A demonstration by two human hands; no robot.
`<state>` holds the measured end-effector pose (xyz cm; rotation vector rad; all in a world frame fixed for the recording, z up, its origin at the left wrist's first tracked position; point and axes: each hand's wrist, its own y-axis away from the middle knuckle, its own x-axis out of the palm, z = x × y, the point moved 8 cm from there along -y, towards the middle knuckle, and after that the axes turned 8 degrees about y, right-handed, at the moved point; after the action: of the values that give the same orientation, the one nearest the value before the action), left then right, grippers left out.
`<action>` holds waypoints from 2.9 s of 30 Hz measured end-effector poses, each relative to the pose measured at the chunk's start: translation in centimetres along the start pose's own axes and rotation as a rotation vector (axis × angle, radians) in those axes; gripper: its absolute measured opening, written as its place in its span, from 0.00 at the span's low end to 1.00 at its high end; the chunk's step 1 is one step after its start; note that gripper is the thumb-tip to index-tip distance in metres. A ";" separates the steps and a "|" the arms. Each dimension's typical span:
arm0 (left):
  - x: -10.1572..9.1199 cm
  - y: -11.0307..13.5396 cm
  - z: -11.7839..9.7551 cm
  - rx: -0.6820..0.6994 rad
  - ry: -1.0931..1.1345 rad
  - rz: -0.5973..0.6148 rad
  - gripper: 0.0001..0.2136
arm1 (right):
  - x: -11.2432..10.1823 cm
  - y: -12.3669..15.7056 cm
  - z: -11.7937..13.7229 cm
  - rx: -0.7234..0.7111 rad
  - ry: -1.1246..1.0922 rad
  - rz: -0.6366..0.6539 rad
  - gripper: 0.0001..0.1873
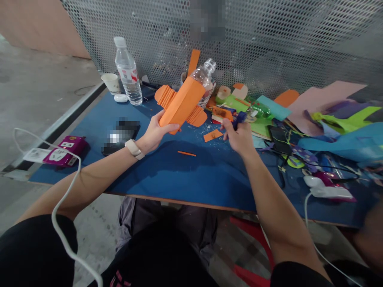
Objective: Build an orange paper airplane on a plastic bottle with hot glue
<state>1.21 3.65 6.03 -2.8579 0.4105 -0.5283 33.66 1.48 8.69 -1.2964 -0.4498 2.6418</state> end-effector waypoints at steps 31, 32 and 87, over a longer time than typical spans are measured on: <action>-0.6 -0.1 0.1 0.018 -0.022 -0.077 0.31 | 1.7 0.4 -4.0 -0.182 0.311 0.554 0.20; -0.6 -0.1 0.1 0.022 -0.021 -0.076 0.31 | 1.6 0.4 -3.8 -0.185 0.316 0.561 0.20; -0.4 -0.1 0.2 0.027 0.010 -0.069 0.28 | 9.1 5.9 8.8 -0.611 0.174 0.451 0.10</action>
<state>0.94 3.89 5.70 -2.8534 0.3053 -0.5558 21.01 -3.28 4.99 -1.9875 -1.1161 2.8069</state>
